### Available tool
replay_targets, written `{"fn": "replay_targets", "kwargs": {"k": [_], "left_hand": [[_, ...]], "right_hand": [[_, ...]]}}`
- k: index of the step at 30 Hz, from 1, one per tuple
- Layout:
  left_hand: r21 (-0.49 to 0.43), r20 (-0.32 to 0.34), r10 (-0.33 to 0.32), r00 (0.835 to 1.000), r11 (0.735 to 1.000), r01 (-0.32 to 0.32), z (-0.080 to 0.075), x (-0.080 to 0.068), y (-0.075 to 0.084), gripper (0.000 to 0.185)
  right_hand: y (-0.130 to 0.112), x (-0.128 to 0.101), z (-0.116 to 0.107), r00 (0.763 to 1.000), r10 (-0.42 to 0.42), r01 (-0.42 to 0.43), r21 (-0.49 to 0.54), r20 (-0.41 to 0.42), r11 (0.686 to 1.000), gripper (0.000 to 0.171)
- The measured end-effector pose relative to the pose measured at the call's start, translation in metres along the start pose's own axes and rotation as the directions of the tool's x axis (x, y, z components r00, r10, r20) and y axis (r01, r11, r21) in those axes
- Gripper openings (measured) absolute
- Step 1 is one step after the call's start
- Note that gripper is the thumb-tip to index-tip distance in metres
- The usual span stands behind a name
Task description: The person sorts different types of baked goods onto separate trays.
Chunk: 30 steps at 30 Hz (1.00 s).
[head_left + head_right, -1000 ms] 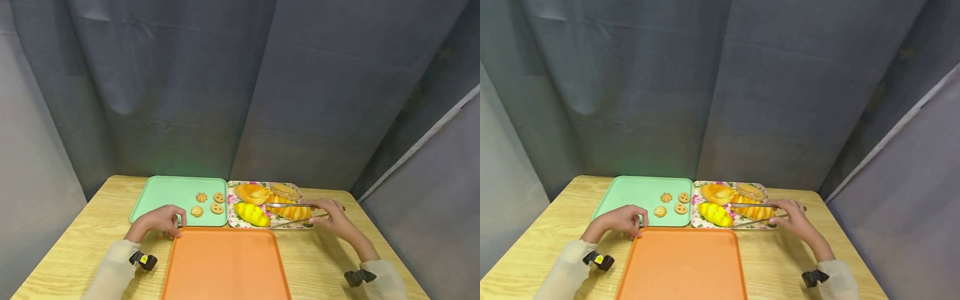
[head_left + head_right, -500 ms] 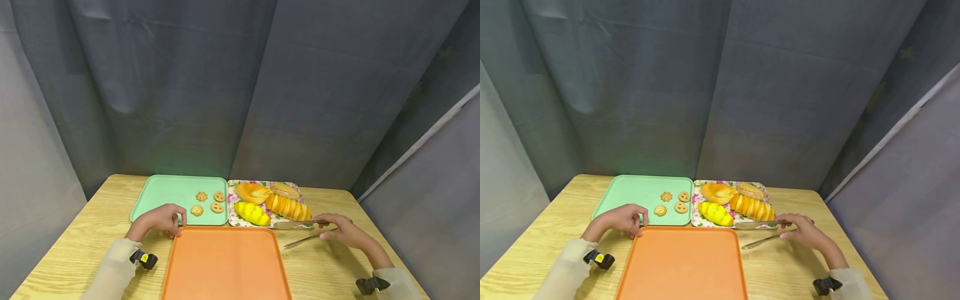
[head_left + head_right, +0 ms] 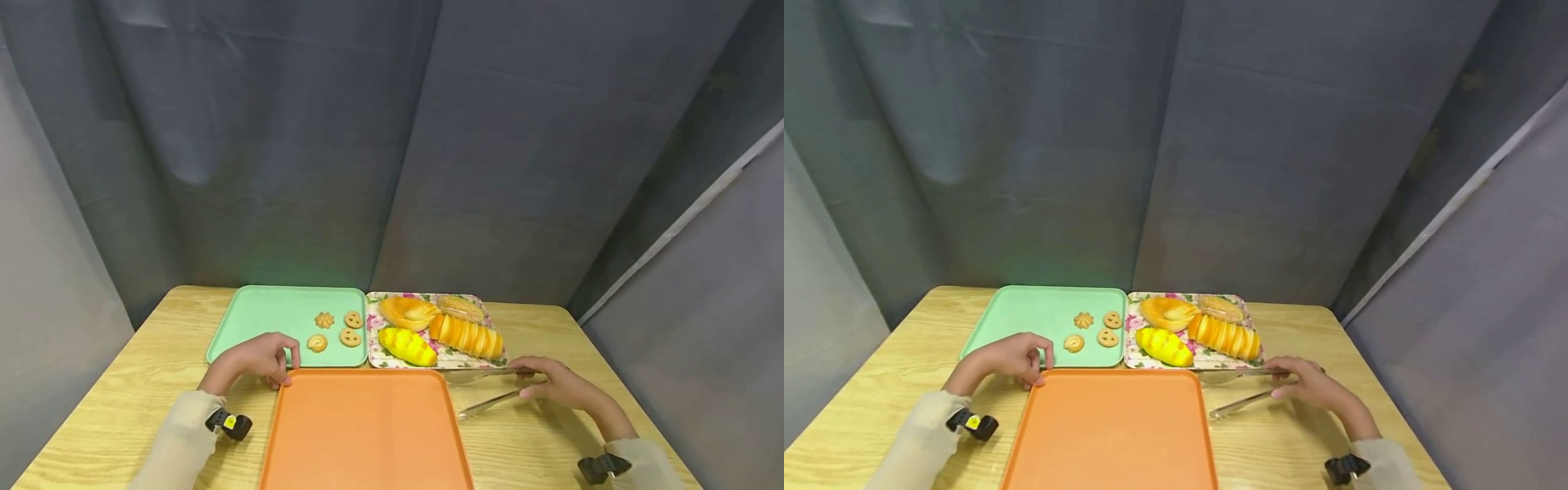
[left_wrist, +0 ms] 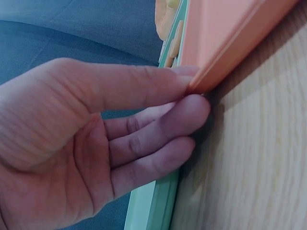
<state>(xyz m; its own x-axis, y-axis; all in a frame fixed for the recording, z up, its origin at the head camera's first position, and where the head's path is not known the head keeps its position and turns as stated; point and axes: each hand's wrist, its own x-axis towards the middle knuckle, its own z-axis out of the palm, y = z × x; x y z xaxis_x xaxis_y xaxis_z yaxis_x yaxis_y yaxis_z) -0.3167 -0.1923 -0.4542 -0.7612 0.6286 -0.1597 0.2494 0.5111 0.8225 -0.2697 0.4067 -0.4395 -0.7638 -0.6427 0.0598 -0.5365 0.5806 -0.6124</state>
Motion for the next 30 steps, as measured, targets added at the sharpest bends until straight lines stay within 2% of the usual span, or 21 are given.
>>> {"fn": "replay_targets", "kwargs": {"k": [6,10,19,30], "left_hand": [[-0.003,-0.001,0.002,1.000,1.000,-0.002,0.0007,-0.0024,-0.0004,0.018],[0.005,-0.002,0.003,1.000,1.000,-0.003,0.0007,-0.0024,-0.0005,0.018],[0.017,-0.003,-0.001,1.000,1.000,0.001,-0.0011,-0.0001,0.0011,0.018],[0.031,-0.002,0.002,1.000,1.000,-0.002,0.0001,0.0008,-0.0018,0.018]], "right_hand": [[0.0019,0.0010,0.0006,0.997,0.044,-0.049,0.079,0.071,0.996,0.056],[0.0032,0.0003,0.0001,0.995,0.026,-0.036,0.101,0.098,0.994,0.053],[0.0044,0.0010,0.0020,0.991,0.066,-0.068,0.020,0.115,0.997,0.054],[0.0020,0.0038,0.0016,0.990,0.059,-0.061,0.012,0.131,0.998,0.058]]}}
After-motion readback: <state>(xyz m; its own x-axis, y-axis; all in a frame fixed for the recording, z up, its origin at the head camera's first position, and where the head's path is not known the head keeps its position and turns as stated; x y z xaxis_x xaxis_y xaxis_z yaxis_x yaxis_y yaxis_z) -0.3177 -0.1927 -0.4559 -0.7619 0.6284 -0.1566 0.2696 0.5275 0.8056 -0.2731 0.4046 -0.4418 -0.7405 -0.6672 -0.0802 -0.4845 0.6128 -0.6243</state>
